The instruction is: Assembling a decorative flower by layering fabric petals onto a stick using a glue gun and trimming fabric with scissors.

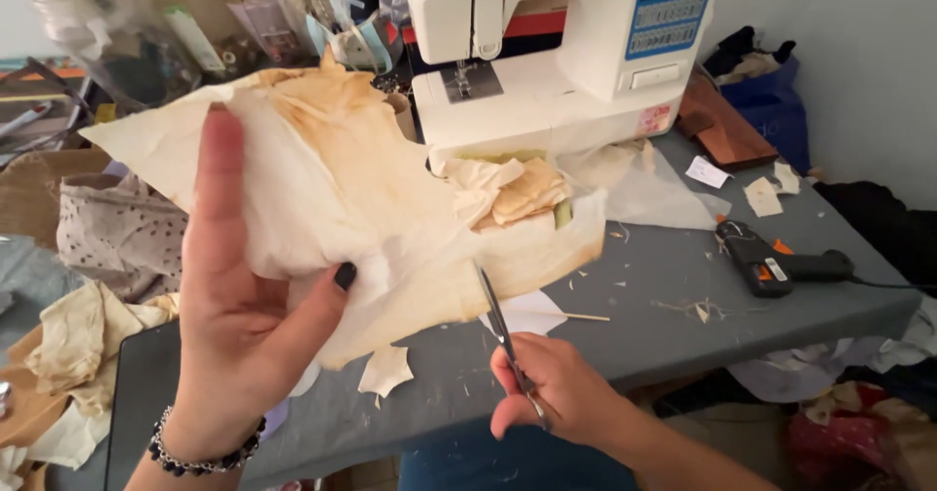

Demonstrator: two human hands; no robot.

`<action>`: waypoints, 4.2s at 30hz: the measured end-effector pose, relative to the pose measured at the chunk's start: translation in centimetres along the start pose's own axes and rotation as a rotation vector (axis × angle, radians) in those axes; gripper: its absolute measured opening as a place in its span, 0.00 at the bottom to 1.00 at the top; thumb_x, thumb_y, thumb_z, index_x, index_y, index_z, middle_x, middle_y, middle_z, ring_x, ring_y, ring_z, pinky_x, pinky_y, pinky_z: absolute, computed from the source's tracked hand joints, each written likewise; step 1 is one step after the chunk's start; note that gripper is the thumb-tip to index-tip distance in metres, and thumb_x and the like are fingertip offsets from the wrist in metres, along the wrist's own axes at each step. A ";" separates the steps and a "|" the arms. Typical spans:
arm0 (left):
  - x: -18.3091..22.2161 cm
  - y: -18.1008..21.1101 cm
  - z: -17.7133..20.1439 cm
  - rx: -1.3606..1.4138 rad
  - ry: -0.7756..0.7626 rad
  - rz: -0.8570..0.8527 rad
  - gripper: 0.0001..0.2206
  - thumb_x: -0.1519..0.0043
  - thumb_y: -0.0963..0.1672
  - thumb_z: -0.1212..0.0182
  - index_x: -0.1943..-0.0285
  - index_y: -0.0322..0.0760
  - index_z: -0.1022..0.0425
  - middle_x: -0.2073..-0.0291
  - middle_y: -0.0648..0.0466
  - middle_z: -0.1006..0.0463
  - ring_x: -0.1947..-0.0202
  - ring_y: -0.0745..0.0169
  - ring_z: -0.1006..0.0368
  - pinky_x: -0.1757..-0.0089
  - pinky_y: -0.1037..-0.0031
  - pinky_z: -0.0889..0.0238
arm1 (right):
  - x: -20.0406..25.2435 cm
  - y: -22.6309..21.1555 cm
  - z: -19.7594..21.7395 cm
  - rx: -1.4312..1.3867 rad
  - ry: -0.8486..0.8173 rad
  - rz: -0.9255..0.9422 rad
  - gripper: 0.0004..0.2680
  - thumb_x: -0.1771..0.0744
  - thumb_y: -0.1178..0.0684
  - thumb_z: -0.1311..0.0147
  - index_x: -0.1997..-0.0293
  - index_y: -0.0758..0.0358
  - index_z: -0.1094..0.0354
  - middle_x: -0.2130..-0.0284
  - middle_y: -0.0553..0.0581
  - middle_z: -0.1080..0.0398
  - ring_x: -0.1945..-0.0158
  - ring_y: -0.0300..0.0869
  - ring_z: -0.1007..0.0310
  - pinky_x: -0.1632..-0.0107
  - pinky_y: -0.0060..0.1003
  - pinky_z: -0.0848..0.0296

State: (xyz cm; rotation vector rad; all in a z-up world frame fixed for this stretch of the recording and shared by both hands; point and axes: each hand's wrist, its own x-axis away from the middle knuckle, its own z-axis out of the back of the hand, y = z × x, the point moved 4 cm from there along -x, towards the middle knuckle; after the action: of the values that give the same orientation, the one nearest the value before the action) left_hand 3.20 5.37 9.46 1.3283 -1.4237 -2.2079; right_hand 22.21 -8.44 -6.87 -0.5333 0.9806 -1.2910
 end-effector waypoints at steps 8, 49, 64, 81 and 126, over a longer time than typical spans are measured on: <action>0.0 0.2 -0.7 0.040 -0.009 0.017 0.45 0.40 0.30 0.48 0.17 0.41 0.72 0.17 0.60 0.73 0.22 0.65 0.54 0.40 0.77 0.41 | -0.3 -1.4 0.7 -0.046 -0.125 0.004 0.28 0.42 0.14 0.62 0.67 0.52 0.41 0.73 0.45 0.36 0.72 0.36 0.39 0.68 0.32 0.36; 0.9 -3.5 -0.7 -0.359 -0.146 -0.062 0.41 0.36 0.36 0.45 0.18 0.34 0.70 0.18 0.46 0.71 0.18 0.58 0.69 0.47 0.83 0.39 | -3.4 -0.5 2.0 -0.002 -0.027 0.106 0.27 0.40 0.17 0.62 0.69 0.55 0.40 0.74 0.48 0.35 0.73 0.39 0.35 0.67 0.34 0.35; -2.4 -5.7 -1.9 -0.284 -0.209 -0.148 0.40 0.36 0.37 0.44 0.19 0.32 0.67 0.19 0.43 0.66 0.18 0.49 0.69 0.30 0.66 0.54 | -6.7 -2.8 5.6 0.052 -0.055 0.207 0.38 0.36 0.15 0.74 0.36 0.60 0.35 0.49 0.59 0.28 0.54 0.49 0.26 0.56 0.39 0.30; -2.9 -5.7 -1.8 -0.255 -0.229 0.019 0.41 0.40 0.37 0.44 0.19 0.38 0.65 0.19 0.50 0.62 0.79 0.79 0.44 0.81 0.83 0.51 | -7.8 -1.8 6.7 0.136 0.053 0.080 0.33 0.39 0.14 0.69 0.60 0.58 0.34 0.73 0.48 0.36 0.71 0.38 0.39 0.68 0.33 0.41; 1.6 -5.8 4.2 -0.119 -0.153 -0.028 0.31 0.33 0.41 0.49 0.21 0.29 0.57 0.20 0.45 0.55 0.20 0.56 0.60 0.27 0.65 0.66 | -12.1 5.4 14.7 0.652 -0.022 -0.650 0.11 0.41 0.46 0.27 0.58 0.49 0.21 0.68 0.48 0.18 0.67 0.37 0.23 0.64 0.35 0.32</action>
State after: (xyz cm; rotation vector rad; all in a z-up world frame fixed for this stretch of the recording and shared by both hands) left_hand 0.72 10.08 4.39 1.1702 -1.3057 -2.4174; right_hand 37.71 1.66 -0.02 -0.3551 0.3101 -2.0670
